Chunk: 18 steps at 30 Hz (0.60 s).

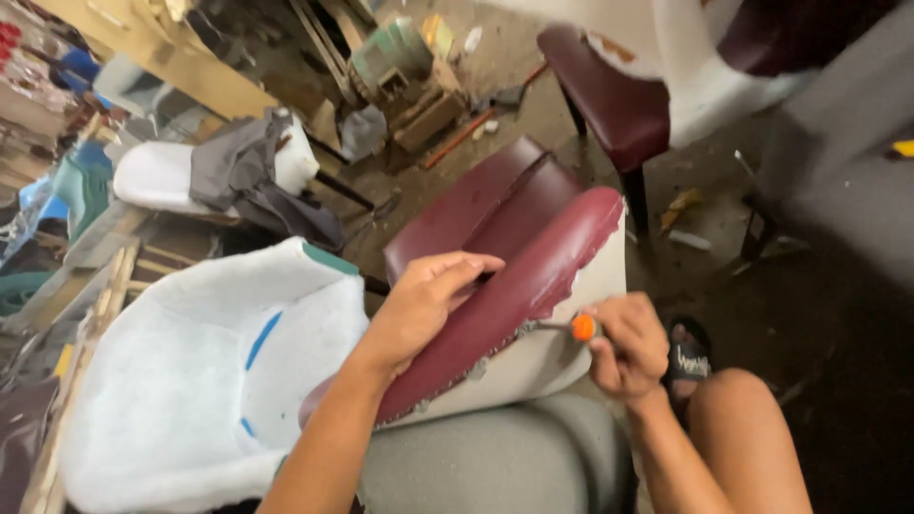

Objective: The person uses a screwdriver to pry and remove the maroon upholstery from the armrest of a chair. They work along the edge of the armrest, detaching the fabric from the underlying structure.

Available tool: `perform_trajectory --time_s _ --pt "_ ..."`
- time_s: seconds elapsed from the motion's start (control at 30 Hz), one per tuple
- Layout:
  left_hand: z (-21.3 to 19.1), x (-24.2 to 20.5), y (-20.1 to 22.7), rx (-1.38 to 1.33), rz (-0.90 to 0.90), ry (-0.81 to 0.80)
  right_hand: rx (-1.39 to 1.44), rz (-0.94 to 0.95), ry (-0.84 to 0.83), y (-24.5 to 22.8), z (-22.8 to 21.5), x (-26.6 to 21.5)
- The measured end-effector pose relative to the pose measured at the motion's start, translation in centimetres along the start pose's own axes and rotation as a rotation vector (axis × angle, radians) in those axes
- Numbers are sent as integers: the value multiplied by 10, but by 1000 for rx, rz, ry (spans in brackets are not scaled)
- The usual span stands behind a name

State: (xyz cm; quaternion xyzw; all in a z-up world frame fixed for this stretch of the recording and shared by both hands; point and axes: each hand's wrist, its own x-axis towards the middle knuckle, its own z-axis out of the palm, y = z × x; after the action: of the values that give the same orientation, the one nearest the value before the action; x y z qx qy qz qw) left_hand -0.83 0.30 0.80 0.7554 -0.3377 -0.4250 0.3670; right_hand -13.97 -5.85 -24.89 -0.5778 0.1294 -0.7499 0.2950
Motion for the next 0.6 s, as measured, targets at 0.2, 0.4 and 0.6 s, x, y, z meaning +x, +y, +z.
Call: perform_trajectory --time_s 0.2,0.4,0.6 --pt "3 0 11 6 18 -1 38 458 -32 -27 -9 8" --pt "6 -2 18 135 -67 14 962 1496 -532 -38 -14 2" --pt "6 -6 26 200 -86 26 148 594 -132 -59 -13 -1"
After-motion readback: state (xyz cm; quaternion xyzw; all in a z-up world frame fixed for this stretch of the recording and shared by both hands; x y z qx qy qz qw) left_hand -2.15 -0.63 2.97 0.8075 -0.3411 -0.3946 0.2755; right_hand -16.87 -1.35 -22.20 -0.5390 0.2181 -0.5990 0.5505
